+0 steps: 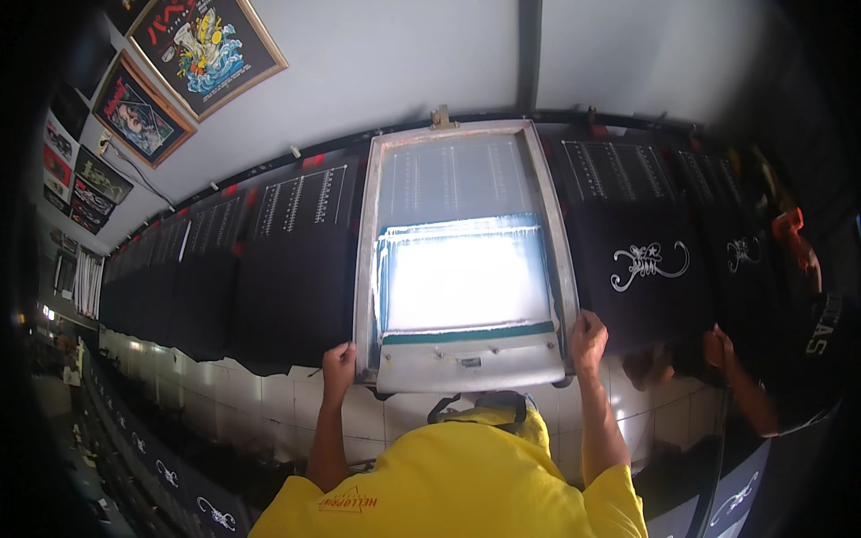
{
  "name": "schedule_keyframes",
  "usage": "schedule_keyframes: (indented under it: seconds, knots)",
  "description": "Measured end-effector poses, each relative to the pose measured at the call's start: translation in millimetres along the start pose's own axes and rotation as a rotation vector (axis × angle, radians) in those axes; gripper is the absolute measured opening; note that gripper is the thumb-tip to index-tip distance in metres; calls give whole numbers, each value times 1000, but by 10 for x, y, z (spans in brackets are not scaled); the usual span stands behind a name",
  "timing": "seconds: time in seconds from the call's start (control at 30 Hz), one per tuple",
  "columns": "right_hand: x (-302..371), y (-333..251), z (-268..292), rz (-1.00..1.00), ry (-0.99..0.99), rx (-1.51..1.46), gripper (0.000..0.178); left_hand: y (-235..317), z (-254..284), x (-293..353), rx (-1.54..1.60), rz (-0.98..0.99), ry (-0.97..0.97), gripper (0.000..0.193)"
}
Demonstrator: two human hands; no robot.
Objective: The person performs screen printing on black shirts using a manual press. They lower a screen frame over each shirt, apply ink by pulling a squeegee across the mesh, lift the frame, and move to the next shirt platen.
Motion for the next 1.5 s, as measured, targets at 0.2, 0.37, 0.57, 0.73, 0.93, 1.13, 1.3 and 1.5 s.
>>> schedule_keyframes:
  seconds: [0.2, 0.37, 0.57, 0.73, 0.93, 1.13, 1.3, 1.5]
  knots:
    - [121, -263, 20, 253, -142, 238, 37, 549, 387, 313, -147, -174, 234, 38]
    - [860, -1272, -69, 579, -614, 336, 53, 1175, 386, 866, -247, -566, -75, 50]
    - [1251, -1325, -379, 904, -889, 565, 62, 1410, 116, 1000, -506, -822, -221, 50]
    - [1116, -1470, -510, 871, -972, 607, 58, 1518, 29, 775, -588, -691, -314, 48]
    - [701, -1381, -661, 815, -805, 531, 30, 1536, 95, 295, -402, -605, -255, 38]
    - [700, -1892, -575, 759, -717, 568, 16, 1554, 279, 171, -265, -612, -169, 32]
    - [891, -1540, -518, 753, -664, 438, 30, 1525, 256, 339, -339, -645, -109, 26]
    - [946, -1357, -725, 814, -627, 453, 32, 1428, 2, 377, -363, -849, 165, 21]
Point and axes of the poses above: each hand's wrist, its own x-axis away from the middle knuckle, its own z-axis out of the back of the hand, y = z × x, the point moved 10 cm from there along -x, towards the middle knuckle, and after that the axes turned 10 degrees about -x, right-handed, at the moved point
